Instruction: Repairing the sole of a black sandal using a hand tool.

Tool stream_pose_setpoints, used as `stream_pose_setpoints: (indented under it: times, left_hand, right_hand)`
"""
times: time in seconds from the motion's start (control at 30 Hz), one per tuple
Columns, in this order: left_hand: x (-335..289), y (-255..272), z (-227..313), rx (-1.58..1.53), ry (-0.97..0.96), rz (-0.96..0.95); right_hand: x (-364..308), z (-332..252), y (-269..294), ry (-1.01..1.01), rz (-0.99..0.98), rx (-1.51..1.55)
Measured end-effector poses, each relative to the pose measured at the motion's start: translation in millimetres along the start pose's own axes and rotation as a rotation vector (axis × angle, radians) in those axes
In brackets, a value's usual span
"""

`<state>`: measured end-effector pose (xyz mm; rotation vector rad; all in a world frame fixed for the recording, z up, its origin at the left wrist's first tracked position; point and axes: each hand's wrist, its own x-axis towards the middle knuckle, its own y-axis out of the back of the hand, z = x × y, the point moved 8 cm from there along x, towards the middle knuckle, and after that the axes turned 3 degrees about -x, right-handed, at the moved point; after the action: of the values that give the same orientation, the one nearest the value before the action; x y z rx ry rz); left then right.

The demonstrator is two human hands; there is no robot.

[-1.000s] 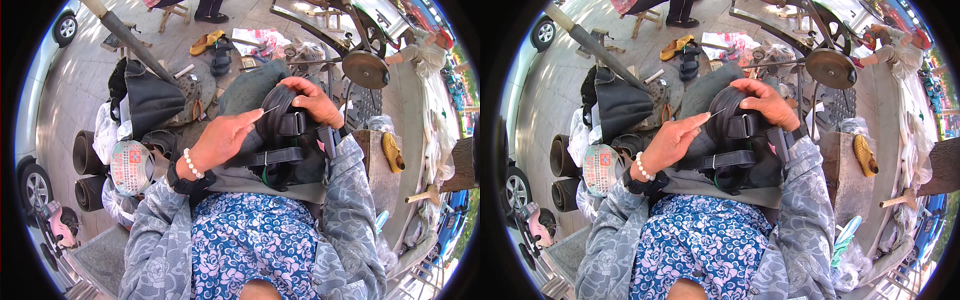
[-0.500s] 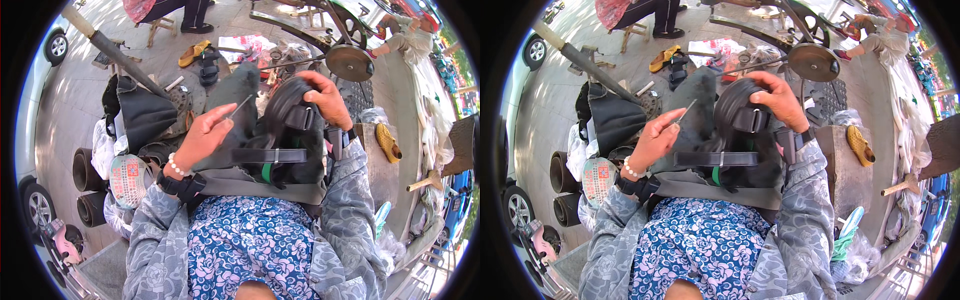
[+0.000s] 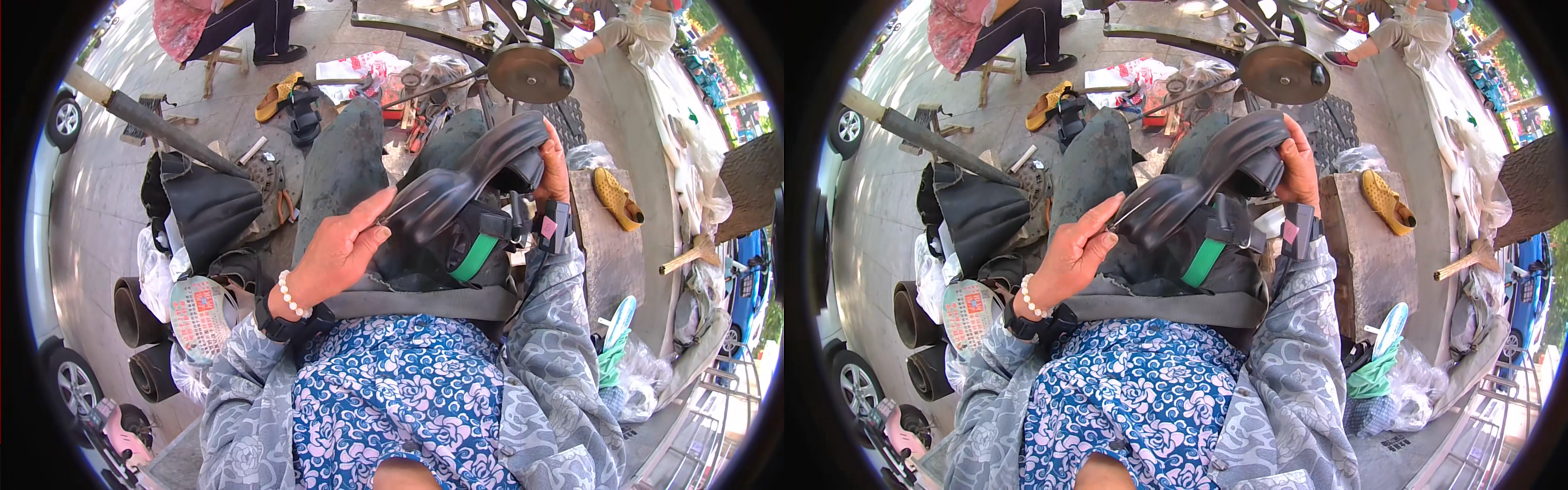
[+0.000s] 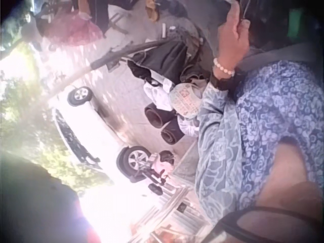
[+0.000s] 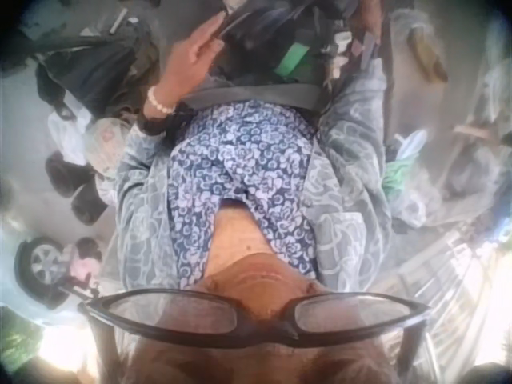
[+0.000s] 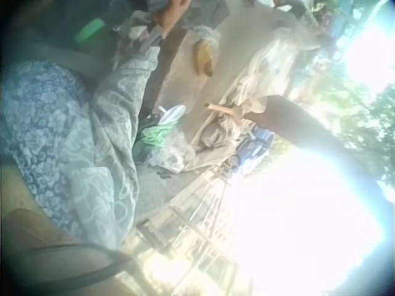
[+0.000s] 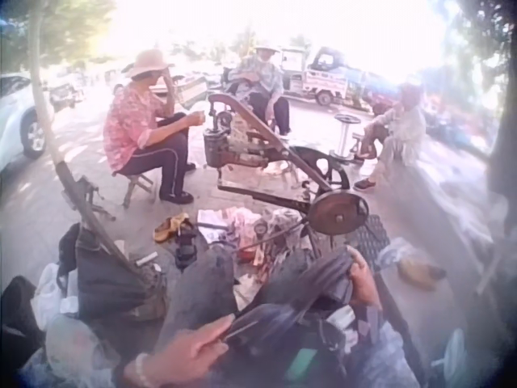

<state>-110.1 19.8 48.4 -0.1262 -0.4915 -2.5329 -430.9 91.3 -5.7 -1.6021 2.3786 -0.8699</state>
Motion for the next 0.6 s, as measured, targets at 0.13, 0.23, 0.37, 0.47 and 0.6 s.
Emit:
stream_pose_setpoints:
  times: [0.13, 0.23, 0.37, 0.47, 0.6]
  left_hand:
    - [-3, 3, 2, 0.187, -0.043, -0.009]
    - [-6, 4, 8, 0.28, -0.022, -0.01]
    - [-8, 5, 17, 0.375, -0.036, 0.019]
    - [-9, 5, 22, 0.417, -0.056, 0.023]
    - [-12, 3, 21, 0.414, -0.063, 0.017]
  right_hand:
    - [5, -4, -4, 0.01, -0.025, -0.027]
    - [6, -3, -6, 0.008, -0.012, -0.032]
    - [3, -1, -5, 0.009, -0.003, -0.018]
    - [2, 1, -6, 0.009, -0.019, 0.013]
    - [2, 7, 0, -0.024, 0.036, -0.078]
